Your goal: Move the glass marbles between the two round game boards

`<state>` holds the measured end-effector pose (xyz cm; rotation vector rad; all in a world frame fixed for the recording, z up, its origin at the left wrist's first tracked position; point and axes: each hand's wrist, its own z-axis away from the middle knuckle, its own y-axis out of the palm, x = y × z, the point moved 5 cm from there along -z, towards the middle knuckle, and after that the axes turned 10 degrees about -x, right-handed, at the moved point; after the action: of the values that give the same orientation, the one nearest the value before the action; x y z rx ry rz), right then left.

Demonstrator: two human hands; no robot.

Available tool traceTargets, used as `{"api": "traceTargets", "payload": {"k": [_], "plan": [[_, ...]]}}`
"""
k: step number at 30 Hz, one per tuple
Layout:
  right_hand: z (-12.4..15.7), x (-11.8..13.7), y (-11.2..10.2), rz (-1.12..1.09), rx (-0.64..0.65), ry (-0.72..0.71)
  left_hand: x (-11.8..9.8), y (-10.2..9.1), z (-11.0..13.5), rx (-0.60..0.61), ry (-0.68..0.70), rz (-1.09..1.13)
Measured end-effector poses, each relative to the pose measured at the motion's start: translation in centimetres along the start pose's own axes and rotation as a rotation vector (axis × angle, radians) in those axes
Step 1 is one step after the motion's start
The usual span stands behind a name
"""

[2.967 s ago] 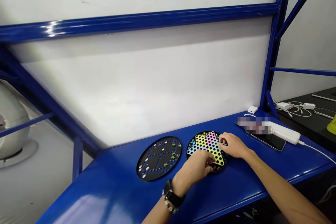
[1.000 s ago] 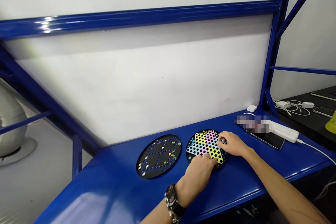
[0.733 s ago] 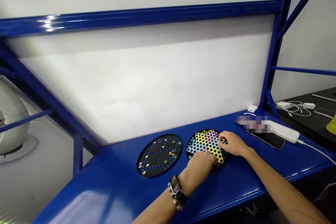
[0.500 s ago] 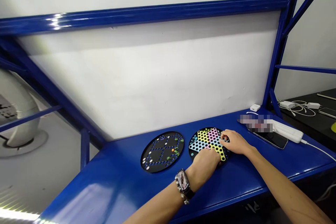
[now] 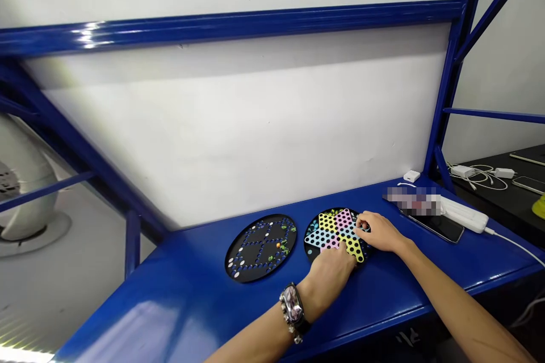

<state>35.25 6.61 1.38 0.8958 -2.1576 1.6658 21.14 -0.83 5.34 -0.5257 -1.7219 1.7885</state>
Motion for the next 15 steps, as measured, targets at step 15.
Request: {"api": "traceTargets", "payload": {"k": [15], "plan": [[0.1, 0.0, 0.1, 0.0, 0.009, -0.006, 0.7, 0.4, 0.9, -0.005, 0.117, 0.036]]}}
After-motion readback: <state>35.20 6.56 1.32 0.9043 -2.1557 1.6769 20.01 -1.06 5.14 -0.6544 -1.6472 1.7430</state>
